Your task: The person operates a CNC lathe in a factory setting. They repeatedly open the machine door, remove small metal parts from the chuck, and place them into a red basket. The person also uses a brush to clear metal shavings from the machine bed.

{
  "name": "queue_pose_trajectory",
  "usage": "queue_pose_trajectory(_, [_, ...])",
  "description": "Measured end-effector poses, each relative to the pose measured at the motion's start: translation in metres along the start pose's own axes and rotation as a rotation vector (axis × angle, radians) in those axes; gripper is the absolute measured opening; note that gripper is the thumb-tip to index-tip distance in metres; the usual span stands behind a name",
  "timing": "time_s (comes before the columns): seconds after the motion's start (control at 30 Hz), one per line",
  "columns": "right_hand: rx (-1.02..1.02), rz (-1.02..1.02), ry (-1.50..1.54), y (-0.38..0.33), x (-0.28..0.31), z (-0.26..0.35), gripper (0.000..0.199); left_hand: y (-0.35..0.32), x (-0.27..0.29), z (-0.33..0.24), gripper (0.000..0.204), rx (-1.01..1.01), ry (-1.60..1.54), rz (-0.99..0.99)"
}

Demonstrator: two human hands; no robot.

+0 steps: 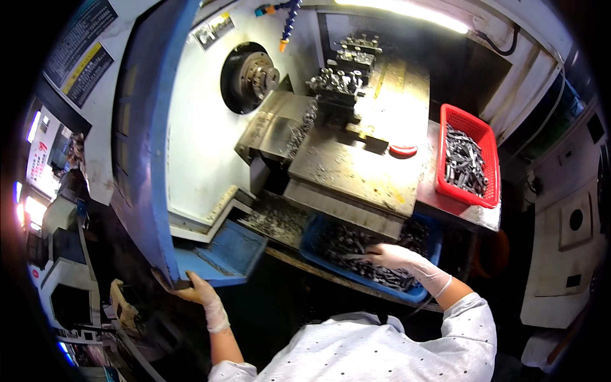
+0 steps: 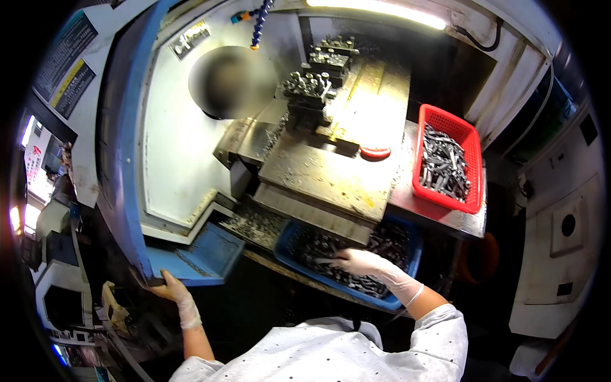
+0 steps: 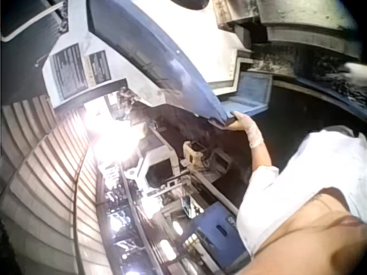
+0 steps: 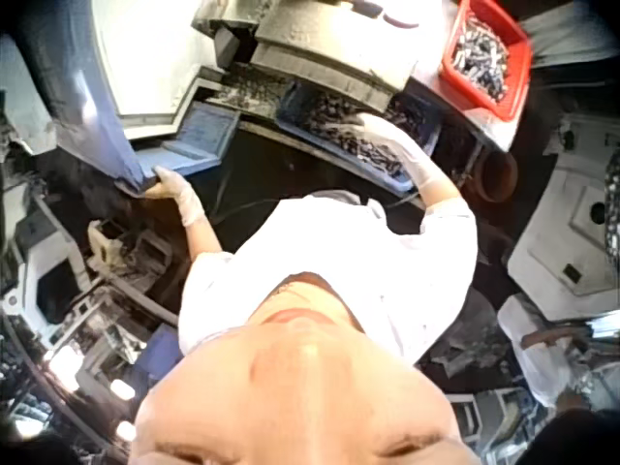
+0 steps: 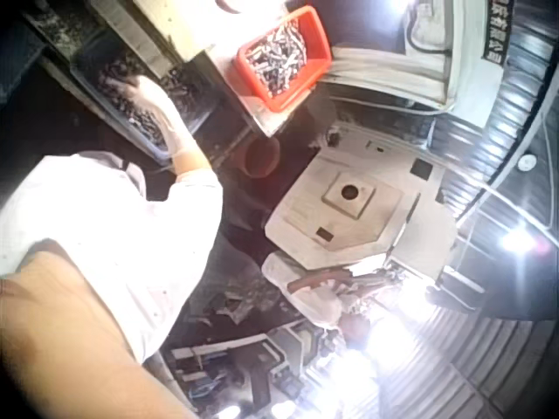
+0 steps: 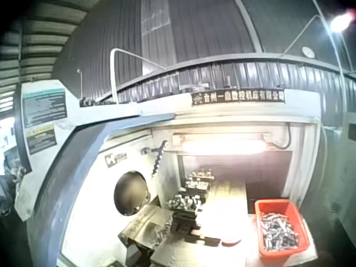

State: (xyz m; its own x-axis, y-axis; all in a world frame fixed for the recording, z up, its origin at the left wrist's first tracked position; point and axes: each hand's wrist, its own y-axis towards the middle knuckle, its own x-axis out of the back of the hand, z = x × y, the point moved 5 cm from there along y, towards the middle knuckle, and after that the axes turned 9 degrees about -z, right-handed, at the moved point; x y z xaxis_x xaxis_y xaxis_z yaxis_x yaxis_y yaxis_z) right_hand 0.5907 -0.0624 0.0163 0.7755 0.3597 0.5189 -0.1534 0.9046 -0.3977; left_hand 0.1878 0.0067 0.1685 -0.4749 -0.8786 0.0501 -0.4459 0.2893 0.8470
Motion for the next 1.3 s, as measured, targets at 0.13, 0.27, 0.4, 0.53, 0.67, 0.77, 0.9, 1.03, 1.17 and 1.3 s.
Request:
queue_pose_trajectory(0.13, [0.353, 0.115, 0.271, 0.013, 0.004, 0.171, 0.024, 0.002, 0.005, -0.005, 0.058, -0.007, 0.049, 0.035])
queue_pose_trajectory(0.27, [0.141, 0.333, 1.120, -0.007, -0.051, 0.237, 0.025, 0.002, 0.004, 0.000, 0.056, -0.068, 0.056, 0.058])
queue_pose_trajectory(0.4, [0.149, -0.227, 1.712, 0.076, -0.037, 0.255, 0.021, 0.000, 0.007, 0.007, 0.058, -0.016, 0.022, 0.066])
queue_pose_trajectory(0.53, [-0.065, -0.579, 1.794, 0.203, -0.003, 0.251, 0.022, 0.003, 0.006, 0.005, 0.062, -0.033, 0.025, 0.103])
queue_pose_trajectory(0.67, [0.125, -1.071, 1.738, 0.300, 0.073, 0.234, 0.025, 0.003, 0.005, 0.007, 0.064, -0.110, 0.060, 0.159])
queue_pose_trajectory(0.77, [0.200, -1.275, 1.731, 0.353, 0.112, 0.208, 0.026, 0.001, 0.006, 0.012, 0.063, -0.160, 0.107, 0.160])
queue_pose_trajectory(0.9, [0.331, -0.682, 1.869, 0.389, 0.121, 0.217, 0.031, 0.000, 0.010, 0.018, 0.063, -0.162, 0.075, 0.143])
queue_pose_trajectory(1.03, [0.511, -0.525, 1.990, 0.397, 0.125, 0.215, 0.032, -0.002, 0.012, 0.023, 0.062, -0.197, 0.095, 0.147])
queue_pose_trajectory(1.17, [0.601, -0.345, 2.051, 0.397, 0.125, 0.213, 0.032, -0.008, 0.014, 0.029, 0.069, -0.163, 0.105, 0.230])
queue_pose_trajectory(1.3, [0.629, -0.309, 2.020, 0.403, 0.124, 0.209, 0.032, -0.005, 0.013, 0.024, 0.069, -0.175, 0.120, 0.252])
